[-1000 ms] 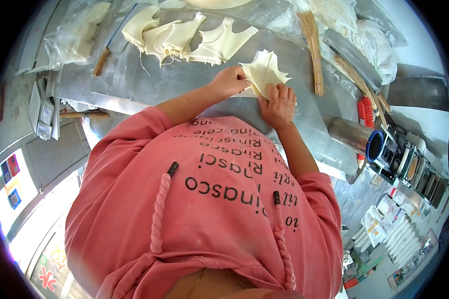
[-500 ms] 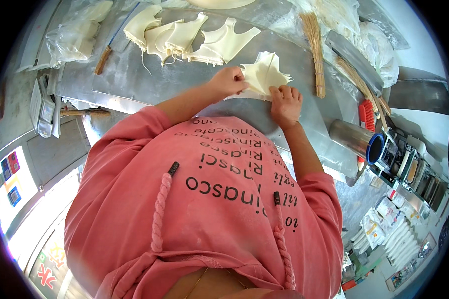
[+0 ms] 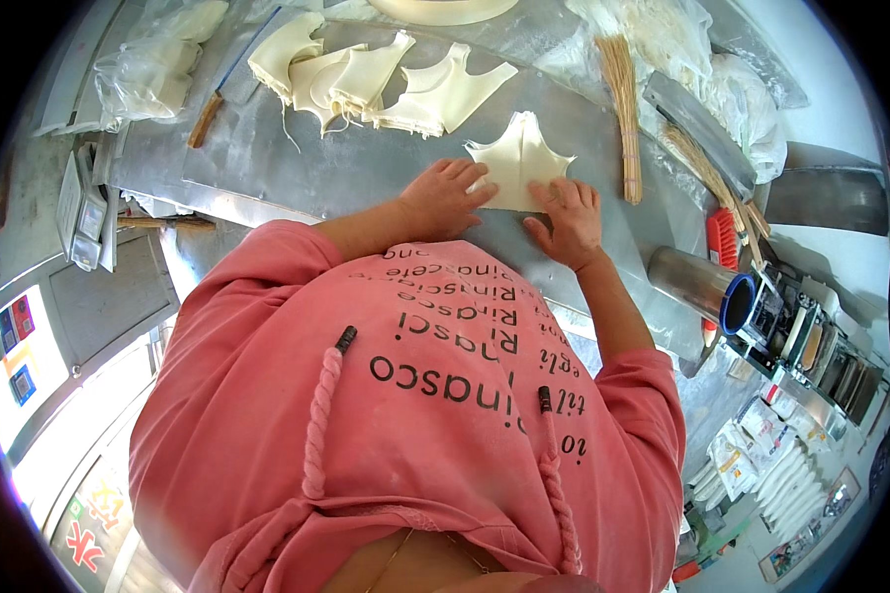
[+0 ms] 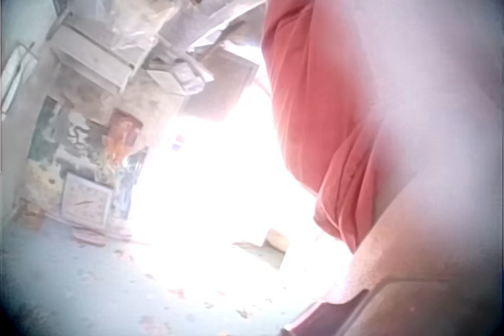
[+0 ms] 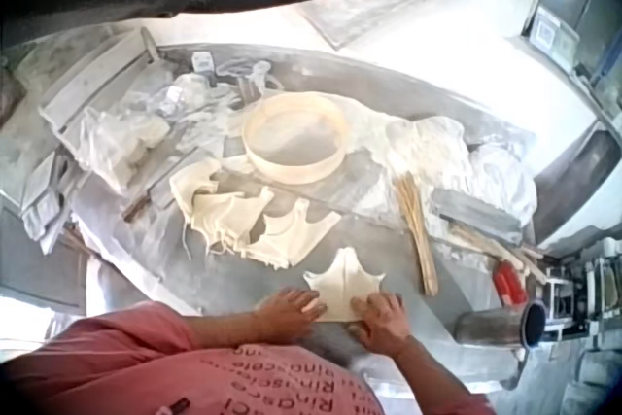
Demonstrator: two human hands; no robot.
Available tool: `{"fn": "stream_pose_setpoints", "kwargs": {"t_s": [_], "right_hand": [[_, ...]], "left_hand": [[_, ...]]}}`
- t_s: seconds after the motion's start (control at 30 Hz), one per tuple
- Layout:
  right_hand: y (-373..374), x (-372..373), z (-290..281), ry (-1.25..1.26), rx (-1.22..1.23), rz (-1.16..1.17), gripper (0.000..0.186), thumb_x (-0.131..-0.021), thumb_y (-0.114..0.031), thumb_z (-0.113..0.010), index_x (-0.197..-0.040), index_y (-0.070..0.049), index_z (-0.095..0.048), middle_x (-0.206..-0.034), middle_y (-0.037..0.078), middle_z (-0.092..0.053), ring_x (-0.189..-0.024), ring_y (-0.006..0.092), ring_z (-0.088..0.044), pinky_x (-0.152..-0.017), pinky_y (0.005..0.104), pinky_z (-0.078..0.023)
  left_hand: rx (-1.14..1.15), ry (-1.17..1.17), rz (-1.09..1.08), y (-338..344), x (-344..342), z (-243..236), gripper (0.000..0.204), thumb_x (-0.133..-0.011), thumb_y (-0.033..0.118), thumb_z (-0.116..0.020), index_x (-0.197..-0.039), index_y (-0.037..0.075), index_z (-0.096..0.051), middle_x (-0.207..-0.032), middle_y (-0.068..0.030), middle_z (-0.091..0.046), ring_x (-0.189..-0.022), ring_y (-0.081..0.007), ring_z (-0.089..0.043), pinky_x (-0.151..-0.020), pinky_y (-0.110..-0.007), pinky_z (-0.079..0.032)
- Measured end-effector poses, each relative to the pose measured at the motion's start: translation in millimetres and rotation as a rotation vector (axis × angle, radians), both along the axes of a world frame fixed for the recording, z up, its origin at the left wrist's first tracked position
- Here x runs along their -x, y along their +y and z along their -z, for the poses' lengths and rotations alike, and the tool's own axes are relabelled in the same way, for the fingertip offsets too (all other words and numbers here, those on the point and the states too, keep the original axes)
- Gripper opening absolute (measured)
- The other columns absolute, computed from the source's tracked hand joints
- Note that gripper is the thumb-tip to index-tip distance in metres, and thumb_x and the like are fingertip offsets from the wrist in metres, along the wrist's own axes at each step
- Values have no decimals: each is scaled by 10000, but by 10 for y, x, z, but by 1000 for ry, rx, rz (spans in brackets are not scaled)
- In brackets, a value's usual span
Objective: The person empties a bowl of dough scraps into a red container, then uses a cylindrical cutter to press shapes into a sheet of dough. They repeatedly fold and tear the cut dough pieces by hand, arranging them on the metal work surface.
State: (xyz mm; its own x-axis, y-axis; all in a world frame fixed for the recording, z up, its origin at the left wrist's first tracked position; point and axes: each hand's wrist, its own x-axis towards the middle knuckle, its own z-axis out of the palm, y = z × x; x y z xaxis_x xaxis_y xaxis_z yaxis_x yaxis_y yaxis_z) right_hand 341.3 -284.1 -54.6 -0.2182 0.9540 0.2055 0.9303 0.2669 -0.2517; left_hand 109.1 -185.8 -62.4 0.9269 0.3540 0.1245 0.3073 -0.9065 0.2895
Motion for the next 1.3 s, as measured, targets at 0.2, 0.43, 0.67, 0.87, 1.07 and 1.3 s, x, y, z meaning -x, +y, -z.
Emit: {"fn": "stream_pose_setpoints", "kwargs": {"t_s": [0.2, 0.43, 0.67, 0.87, 1.07, 1.3], "right_hand": [[441, 84, 227, -16, -18, 218, 491, -803, -271, -593, -1261, -144, -470, -1280, 103, -435, -1171, 306, -396, -965, 474, -301], [433, 162, 457, -99, 40, 462, 483, -825, -225, -562, -1275, -94, -444, -1322, 102, -398, -1200, 287, -364, -975, 502, -271], [764, 448, 252, 476, -10, 260, 263, -823, -132, -570, -1070, -40, -571, -1017, 116, -581, -879, 292, -566, -739, 376, -452], [1361, 734, 199, 1521, 628, 615, 176, -863, -135, -532, -943, 15, -579, -783, 98, -621, -625, 204, -608, -540, 285, -485], [1679, 798, 235, 1713, 866, 689, 162, -868, -144, -513, -896, 5, -571, -765, 84, -613, -639, 184, -604, -548, 279, -489], [1616, 717, 313, 1803, 760, 662, 164, -889, -175, -520, -869, -26, -587, -709, 68, -593, -560, 156, -543, -537, 277, -456]], "left_hand": [[-76, -45, 67, 56, 2, 257, 406, -798, 148, -518, -1204, 143, -532, -1256, -110, -476, -1139, -279, -463, -936, -391, -386], [149, -87, 28, 221, -25, 133, 312, -755, 197, -616, -1055, 116, -585, -1158, -90, -535, -1084, -276, -488, -902, -406, -402], [-197, -78, -774, 993, -132, 165, 189, -751, 231, -632, -885, 98, -619, -854, -87, -576, -834, -276, -557, -725, -420, -431], [-55, 265, -693, 1050, -255, -91, 209, -743, 248, -630, -859, 74, -629, -875, -98, -603, -859, -285, -582, -744, -414, -440], [197, 89, -906, 1137, -255, 90, 172, -732, 235, -612, -785, 73, -636, -909, -109, -632, -895, -287, -592, -810, -422, -429], [591, -125, -795, 1140, -376, -103, 195, -777, 198, -610, -901, 52, -642, -870, -113, -653, -825, -241, -637, -724, -358, -497]]}}
